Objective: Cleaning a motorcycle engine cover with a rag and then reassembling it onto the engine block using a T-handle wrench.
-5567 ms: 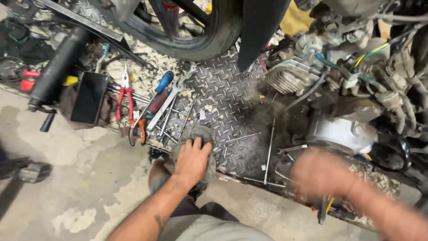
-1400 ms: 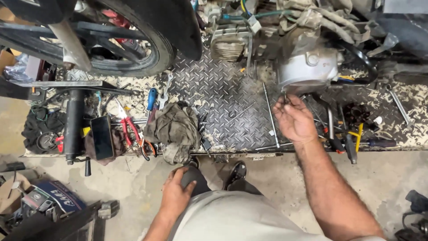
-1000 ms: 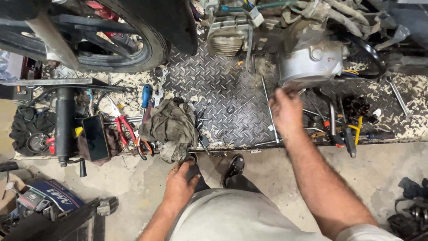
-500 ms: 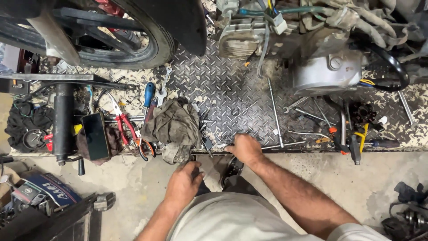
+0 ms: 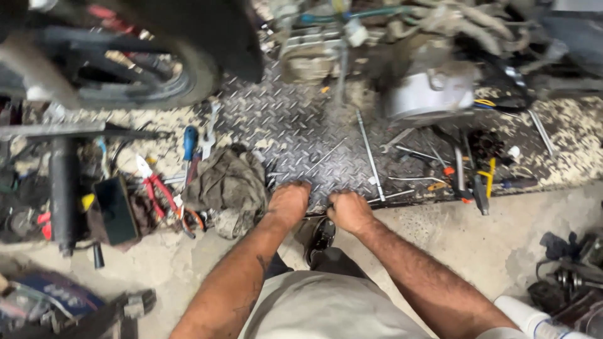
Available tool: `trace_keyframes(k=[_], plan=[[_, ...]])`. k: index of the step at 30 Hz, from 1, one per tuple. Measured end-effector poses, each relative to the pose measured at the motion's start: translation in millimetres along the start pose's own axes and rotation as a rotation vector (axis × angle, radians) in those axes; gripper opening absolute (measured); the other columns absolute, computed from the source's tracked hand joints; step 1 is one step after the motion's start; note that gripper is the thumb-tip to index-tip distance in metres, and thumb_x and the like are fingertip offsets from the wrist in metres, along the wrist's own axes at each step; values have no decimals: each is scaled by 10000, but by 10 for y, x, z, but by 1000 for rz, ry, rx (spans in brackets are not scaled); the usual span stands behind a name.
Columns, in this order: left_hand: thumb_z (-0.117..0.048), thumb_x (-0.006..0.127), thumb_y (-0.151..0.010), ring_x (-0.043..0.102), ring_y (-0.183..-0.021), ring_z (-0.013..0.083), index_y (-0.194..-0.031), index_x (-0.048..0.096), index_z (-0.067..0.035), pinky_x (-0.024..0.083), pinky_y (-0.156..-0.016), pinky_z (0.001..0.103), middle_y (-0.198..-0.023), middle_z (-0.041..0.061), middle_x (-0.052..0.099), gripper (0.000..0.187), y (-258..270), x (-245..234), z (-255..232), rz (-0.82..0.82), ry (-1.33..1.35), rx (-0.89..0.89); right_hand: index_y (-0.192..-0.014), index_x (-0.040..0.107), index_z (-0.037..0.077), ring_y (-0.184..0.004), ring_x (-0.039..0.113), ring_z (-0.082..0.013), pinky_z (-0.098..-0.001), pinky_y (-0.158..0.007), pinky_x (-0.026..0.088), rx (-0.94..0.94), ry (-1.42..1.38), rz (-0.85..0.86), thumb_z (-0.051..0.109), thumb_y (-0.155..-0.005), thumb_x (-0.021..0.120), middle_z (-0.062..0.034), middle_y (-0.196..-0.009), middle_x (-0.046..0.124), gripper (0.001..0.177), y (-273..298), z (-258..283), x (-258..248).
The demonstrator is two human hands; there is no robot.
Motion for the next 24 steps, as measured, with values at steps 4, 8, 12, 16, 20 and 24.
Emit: trace_keyframes(k=[4,8,12,16,20,24], plan=[[-125,457,-902,659,-1030,335,-1147,623,-131,525,-880,443,-1104,145,666,296,-101,-89,-156,79,-95,23,-986,724,99,-964,686,-341,-431,-839,559,77,-58,-34,253,-813,637,-157,-928,704,248,-79,-55,57],[-100,473,-890,696,-965,295,-1079,670,-121,550,-834,412,-989,139,715,273,-103,-137,-205,141,-195,-45,-924,706,88,-880,698,-349,-446,-770,574,110,-256,-180,161,-756,617,-149,-830,706,204,-40,-209,6],[-68,435,-901,694,-964,305,-1042,673,-53,548,-854,405,-966,166,716,278,-61,-194,-238,221,-226,-74,-909,699,121,-794,700,-333,-417,-708,574,105,-623,-616,96,-661,683,-115,-775,695,250,470,-364,-501],[8,511,-904,664,-907,172,-1066,597,-110,527,-918,280,-1009,60,678,218,62,-182,-293,378,-243,-145,-1006,653,27,-764,709,-181,-236,-662,631,12,-891,-796,12,-749,639,-86,-885,710,258,1314,-451,-1642],[-55,462,-921,671,-951,171,-1037,636,-137,537,-907,281,-1029,50,688,224,90,-228,-295,339,-249,-203,-994,670,66,-737,646,-129,-247,-666,516,260,-1053,-1064,112,-834,638,-33,-870,699,169,1443,-769,-2360],[-97,423,-926,631,-1018,163,-1100,599,-152,486,-929,303,-1096,41,661,253,132,-240,-270,370,-268,-228,-968,678,104,-796,614,-115,-240,-777,539,286,-1245,-1026,72,-844,638,-1,-890,679,134,1398,-655,-2587]])
Point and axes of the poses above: each hand's wrist, its own y-axis away from the middle knuckle, its own x-axis out of the palm, z = x × y, the point moved 6 cm from there along -y, towards the middle knuckle
